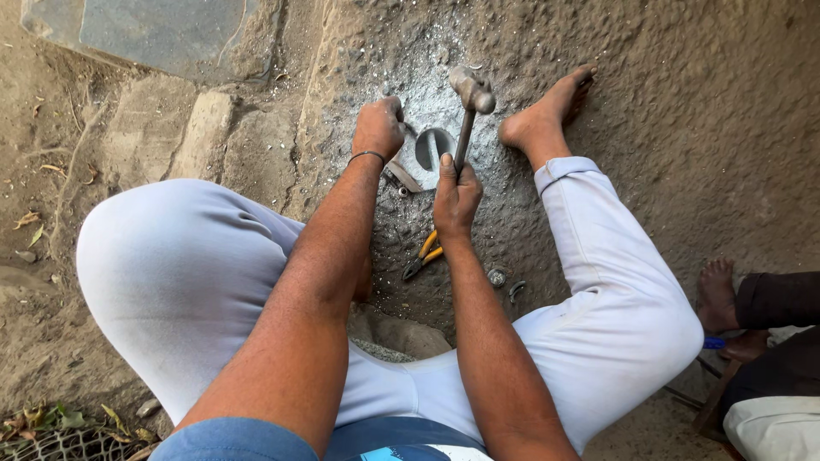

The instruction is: The person sits on the ground with a small anvil-like block between the legs and repeatedly strikes a small metal piece with a hammer, at times holding or repositioning the piece with pliers, shaping it on the block.

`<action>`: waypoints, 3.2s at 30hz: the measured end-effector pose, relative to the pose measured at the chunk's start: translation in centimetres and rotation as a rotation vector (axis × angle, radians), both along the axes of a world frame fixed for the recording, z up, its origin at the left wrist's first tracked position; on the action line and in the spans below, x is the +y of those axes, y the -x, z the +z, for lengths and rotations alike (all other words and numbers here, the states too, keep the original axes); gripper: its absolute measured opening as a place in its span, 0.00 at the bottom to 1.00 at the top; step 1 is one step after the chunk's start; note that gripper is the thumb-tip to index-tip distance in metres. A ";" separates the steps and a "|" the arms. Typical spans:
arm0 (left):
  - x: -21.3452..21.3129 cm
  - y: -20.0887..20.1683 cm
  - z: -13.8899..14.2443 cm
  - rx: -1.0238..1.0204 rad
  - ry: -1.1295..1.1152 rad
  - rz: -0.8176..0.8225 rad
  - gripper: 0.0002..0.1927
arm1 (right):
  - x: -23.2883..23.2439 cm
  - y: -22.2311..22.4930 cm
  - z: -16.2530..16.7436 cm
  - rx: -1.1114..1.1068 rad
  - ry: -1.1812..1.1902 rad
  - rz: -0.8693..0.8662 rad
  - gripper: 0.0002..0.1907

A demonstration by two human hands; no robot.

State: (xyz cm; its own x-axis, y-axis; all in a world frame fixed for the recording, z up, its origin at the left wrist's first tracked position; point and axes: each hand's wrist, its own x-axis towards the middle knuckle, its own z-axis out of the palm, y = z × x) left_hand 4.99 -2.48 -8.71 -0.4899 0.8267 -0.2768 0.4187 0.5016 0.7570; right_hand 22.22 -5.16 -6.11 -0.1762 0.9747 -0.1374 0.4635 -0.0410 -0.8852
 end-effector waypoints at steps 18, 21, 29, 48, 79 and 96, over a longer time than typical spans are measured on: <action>-0.1 -0.1 -0.6 0.005 -0.018 0.038 0.08 | -0.6 0.3 -0.6 0.068 0.083 -0.023 0.21; 0.1 -0.2 -0.6 -0.007 0.023 0.027 0.08 | -1.8 0.6 -1.0 -0.398 0.586 -0.054 0.15; 0.3 0.0 -1.6 0.037 -0.018 0.034 0.05 | 0.0 0.0 -0.7 -0.182 0.305 -0.160 0.21; 0.0 -0.1 0.7 0.000 -0.051 0.003 0.04 | -0.6 0.4 -0.4 -0.328 0.192 -0.070 0.25; 0.4 -0.7 -2.2 0.069 -0.010 -0.142 0.03 | -0.4 0.5 0.0 -0.123 0.047 -0.016 0.22; 0.1 0.4 -0.6 -0.148 -0.185 0.087 0.05 | -4.3 -2.1 -2.2 -0.455 0.211 0.308 0.18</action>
